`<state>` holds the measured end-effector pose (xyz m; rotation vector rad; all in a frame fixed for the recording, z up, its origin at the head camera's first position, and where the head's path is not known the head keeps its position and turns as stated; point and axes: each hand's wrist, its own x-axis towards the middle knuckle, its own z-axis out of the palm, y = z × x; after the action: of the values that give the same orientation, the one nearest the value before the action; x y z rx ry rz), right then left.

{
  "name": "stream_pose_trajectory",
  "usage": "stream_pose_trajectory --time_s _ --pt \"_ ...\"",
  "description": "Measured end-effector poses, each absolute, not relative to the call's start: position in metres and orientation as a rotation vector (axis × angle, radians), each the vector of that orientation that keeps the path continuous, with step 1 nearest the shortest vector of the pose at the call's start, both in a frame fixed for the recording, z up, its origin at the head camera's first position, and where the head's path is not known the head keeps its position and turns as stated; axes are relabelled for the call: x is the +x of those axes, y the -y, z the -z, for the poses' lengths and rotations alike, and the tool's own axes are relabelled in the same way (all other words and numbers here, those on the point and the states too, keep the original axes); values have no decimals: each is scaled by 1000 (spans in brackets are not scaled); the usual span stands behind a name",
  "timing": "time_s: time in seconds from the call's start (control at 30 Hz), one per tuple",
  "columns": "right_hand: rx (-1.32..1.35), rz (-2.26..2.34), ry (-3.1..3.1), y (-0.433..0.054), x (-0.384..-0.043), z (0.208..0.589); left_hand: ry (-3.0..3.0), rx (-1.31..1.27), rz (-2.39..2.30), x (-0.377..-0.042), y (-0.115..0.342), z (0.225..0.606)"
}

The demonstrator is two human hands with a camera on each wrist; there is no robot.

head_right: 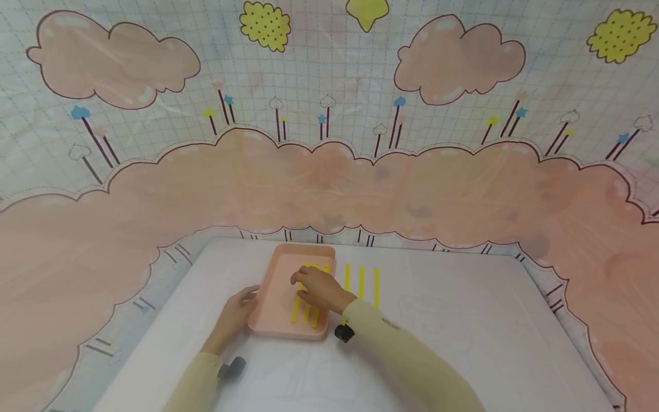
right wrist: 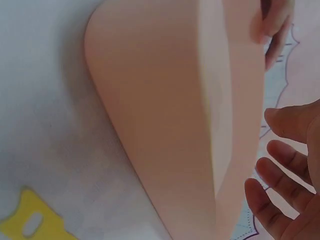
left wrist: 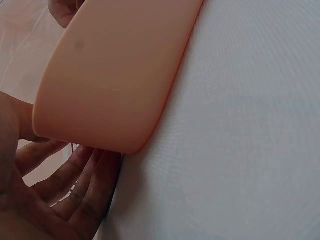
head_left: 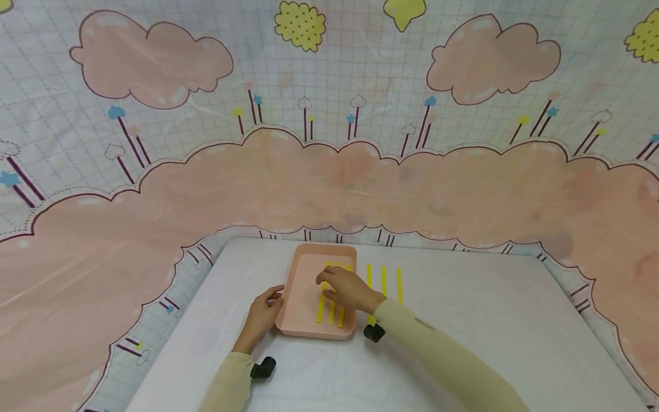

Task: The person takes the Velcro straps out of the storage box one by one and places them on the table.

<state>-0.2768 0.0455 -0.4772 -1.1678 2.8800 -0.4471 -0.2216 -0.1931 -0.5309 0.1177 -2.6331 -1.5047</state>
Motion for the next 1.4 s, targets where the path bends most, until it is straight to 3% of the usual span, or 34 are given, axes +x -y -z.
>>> stream_pose_trajectory --time_s 0.87,1.4 --pt "-1379 -223 -2851 -33 -293 499 2626 151 1494 -224 191 532" --pt "-1512 -301 -2866 -31 -290 505 2645 152 1504 -221 192 532"
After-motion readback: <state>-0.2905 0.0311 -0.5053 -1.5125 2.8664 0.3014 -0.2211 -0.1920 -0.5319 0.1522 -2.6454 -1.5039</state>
